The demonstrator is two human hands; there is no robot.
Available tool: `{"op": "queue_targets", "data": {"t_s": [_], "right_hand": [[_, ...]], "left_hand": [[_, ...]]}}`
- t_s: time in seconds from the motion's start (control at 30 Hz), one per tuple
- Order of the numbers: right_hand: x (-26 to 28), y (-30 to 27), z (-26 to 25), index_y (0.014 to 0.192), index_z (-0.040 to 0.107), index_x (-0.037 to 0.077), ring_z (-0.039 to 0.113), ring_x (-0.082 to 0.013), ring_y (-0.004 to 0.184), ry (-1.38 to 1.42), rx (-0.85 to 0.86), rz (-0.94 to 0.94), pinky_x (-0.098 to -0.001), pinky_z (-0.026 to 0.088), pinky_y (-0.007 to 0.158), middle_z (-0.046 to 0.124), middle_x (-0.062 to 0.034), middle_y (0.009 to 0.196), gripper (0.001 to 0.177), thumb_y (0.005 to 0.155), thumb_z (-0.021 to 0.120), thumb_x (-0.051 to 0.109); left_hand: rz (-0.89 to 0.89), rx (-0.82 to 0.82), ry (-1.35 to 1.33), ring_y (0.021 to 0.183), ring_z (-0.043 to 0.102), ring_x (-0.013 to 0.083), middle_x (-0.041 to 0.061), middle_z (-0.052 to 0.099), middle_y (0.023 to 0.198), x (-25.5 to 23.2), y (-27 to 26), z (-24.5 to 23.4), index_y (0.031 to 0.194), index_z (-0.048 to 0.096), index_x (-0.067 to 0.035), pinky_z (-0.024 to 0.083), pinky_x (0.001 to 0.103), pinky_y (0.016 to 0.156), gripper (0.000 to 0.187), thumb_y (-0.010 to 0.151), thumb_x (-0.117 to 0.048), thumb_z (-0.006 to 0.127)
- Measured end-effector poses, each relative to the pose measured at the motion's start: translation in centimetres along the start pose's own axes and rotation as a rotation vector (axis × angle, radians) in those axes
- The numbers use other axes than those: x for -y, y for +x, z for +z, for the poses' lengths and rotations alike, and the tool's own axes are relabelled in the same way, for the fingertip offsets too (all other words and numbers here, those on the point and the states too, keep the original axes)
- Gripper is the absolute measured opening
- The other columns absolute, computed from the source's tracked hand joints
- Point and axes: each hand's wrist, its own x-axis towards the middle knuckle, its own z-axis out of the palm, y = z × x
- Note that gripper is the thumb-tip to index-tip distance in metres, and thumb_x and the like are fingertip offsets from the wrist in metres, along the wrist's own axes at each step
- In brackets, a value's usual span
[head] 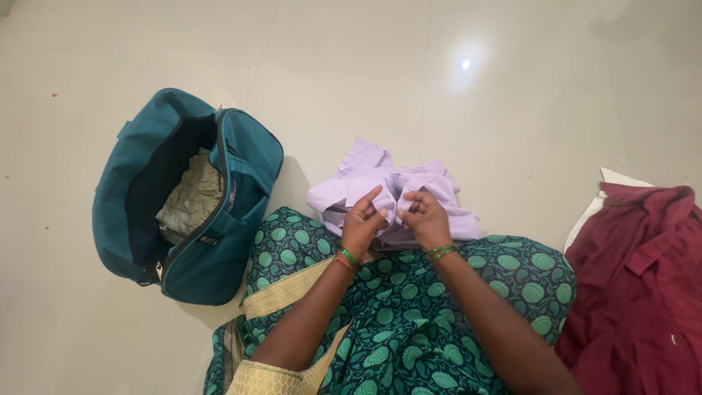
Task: The person folds a shirt on the floor and then places it into a blue bag.
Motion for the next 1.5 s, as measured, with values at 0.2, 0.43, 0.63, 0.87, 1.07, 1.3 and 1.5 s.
{"op": "queue_targets", "data": {"t_s": [0.2, 0.43, 0.63, 0.87, 1.07, 1.3, 1.5], "right_hand": [[-0.6, 0.4, -0.6, 0.119, 0.061, 0.001, 0.06, -0.0077, 0.072, 0.078, 0.029, -0.064, -0.0206, 0.05, 0.061, 0.066, -0.0025, 0.087, 0.039, 0.084, 0.074, -0.005], [2.9, 1.4, -5.9, 0.12, 0.06, 0.003, 0.065, -0.0097, 0.079, 0.233, -0.181, -0.123, -0.0215, 0.054, 0.066, 0.069, -0.0039, 0.098, 0.036, 0.085, 0.069, -0.005], [6.4, 0.3, -9.3, 0.123, 0.061, 0.001, 0.06, -0.0079, 0.085, 0.304, -0.243, -0.374, -0.0197, 0.052, 0.076, 0.061, -0.0018, 0.099, 0.033, 0.093, 0.069, -0.01], [5.5, -1.2, -1.7, 0.117, 0.058, 0.006, 0.064, -0.0105, 0.08, 0.151, -0.069, -0.314, -0.0246, 0.058, 0.067, 0.064, -0.0039, 0.094, 0.031, 0.09, 0.067, -0.005], [2.1, -3.3, 2.2, 0.117, 0.06, 0.003, 0.059, -0.0083, 0.079, -0.062, 0.011, -0.268, -0.0211, 0.051, 0.069, 0.061, -0.0025, 0.092, 0.031, 0.09, 0.072, -0.005], [1.8, -2.7, 1.8, 0.115, 0.059, 0.003, 0.066, -0.0073, 0.083, 0.274, 0.08, -0.12, -0.0214, 0.054, 0.073, 0.068, -0.002, 0.093, 0.03, 0.089, 0.066, -0.009], [2.6, -3.2, 2.0, 0.114, 0.064, 0.002, 0.059, -0.0053, 0.074, 0.161, 0.163, -0.077, -0.0194, 0.05, 0.067, 0.064, 0.0013, 0.084, 0.029, 0.087, 0.068, -0.007]], "left_hand": [[0.058, 0.034, 0.041, 0.085, 0.063, 0.0089, 0.004, 0.067, 0.102, -1.6, -1.1, -0.8, 0.159, 0.041, -0.014, 0.053, 0.022, 0.071, 0.084, 0.083, 0.008, 0.071], [0.062, -0.047, -0.157, 0.072, 0.06, 0.0105, 0.001, 0.065, 0.086, -10.8, 1.2, -3.4, 0.148, 0.055, -0.001, 0.05, 0.022, 0.06, 0.069, 0.082, 0.012, 0.065], [0.422, -0.295, 0.719, 0.075, 0.065, 0.0076, 0.003, 0.075, 0.092, -19.9, 0.2, -3.1, 0.149, 0.053, -0.008, 0.055, 0.02, 0.064, 0.072, 0.081, 0.011, 0.065], [0.106, -0.194, 0.331, 0.084, 0.066, 0.0107, 0.004, 0.069, 0.101, -13.6, 0.3, 0.8, 0.15, 0.05, -0.011, 0.061, 0.023, 0.072, 0.08, 0.075, 0.011, 0.07], [0.054, -0.066, -0.033, 0.09, 0.065, 0.0149, 0.005, 0.064, 0.103, -2.5, -0.2, 1.6, 0.149, 0.051, -0.003, 0.06, 0.028, 0.076, 0.068, 0.084, 0.009, 0.069], [0.056, 0.061, -0.14, 0.098, 0.065, 0.0125, 0.006, 0.062, 0.109, -0.9, -0.6, 0.1, 0.153, 0.044, -0.001, 0.058, 0.025, 0.087, 0.073, 0.085, 0.01, 0.069], [0.109, -0.031, 0.017, 0.089, 0.064, 0.0098, 0.004, 0.063, 0.1, -0.4, -0.9, -0.1, 0.154, 0.045, -0.002, 0.057, 0.023, 0.08, 0.077, 0.082, 0.012, 0.071]]}}
